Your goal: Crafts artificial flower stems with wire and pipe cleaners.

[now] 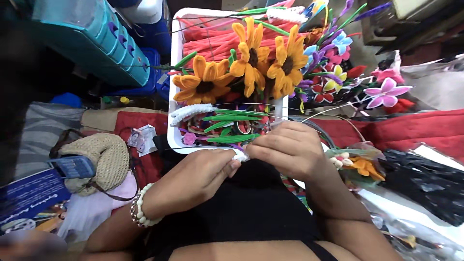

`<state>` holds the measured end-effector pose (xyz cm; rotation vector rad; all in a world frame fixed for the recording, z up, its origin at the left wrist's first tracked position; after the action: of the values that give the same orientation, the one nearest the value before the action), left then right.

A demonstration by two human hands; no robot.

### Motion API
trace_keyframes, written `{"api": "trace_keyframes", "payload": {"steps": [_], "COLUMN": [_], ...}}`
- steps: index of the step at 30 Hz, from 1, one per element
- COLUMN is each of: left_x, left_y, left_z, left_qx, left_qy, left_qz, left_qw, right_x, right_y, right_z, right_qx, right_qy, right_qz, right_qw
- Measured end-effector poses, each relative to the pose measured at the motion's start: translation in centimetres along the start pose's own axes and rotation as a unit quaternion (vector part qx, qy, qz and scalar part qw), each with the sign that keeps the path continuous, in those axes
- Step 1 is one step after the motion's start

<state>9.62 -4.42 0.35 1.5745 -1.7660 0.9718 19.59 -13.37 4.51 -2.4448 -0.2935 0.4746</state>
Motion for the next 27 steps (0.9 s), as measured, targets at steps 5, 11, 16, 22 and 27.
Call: {"api": "trace_keyframes", "payload": {"steps": [5,11,16,22,27], "left_x": [0.1,0.1,0.1,-0.4,-1.2], "left_y": [-0.2,-0.1,-0.1,0.0,0.1], "left_z": [-0.3,-0.6,-0.7,-0.5,-0.5], "left_qx": [0.014,0.039,0.057,0.043,0.037], "left_qy": [-0.007,-0.061,-0.090,-0.010,0.119], "left_qz": [0.003,-0.001,-0.009,-0.024,-0.062], "left_qw": [1.000,0.997,0.994,0.999,0.990], "right_x": [0.7,1.3,0.9,0.3,0.0], "right_y": [-0.1,-0.1,-0.1,0.0,-0.1], "right_z": [0.1,1.1,0.8,0.4,0.2], "right_qx": [0.019,0.003,0.012,0.015,0.017], "right_qy": [-0.042,-0.047,-0.025,-0.014,0.000], "right_qz": [0.044,0.092,0.077,0.051,0.040], "right_qw": [0.998,0.995,0.997,0.999,0.999]}}
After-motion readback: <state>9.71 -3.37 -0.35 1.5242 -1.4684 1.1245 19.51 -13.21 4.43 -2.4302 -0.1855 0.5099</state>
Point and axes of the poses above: each hand's wrist, its own y-axis away from the middle knuckle, its own z-axis out of the palm, x = y × z, the point moved 9 cm from there along -y, towards the middle knuckle, and after that the axes turned 5 degrees about z, right-handed, at the moved point
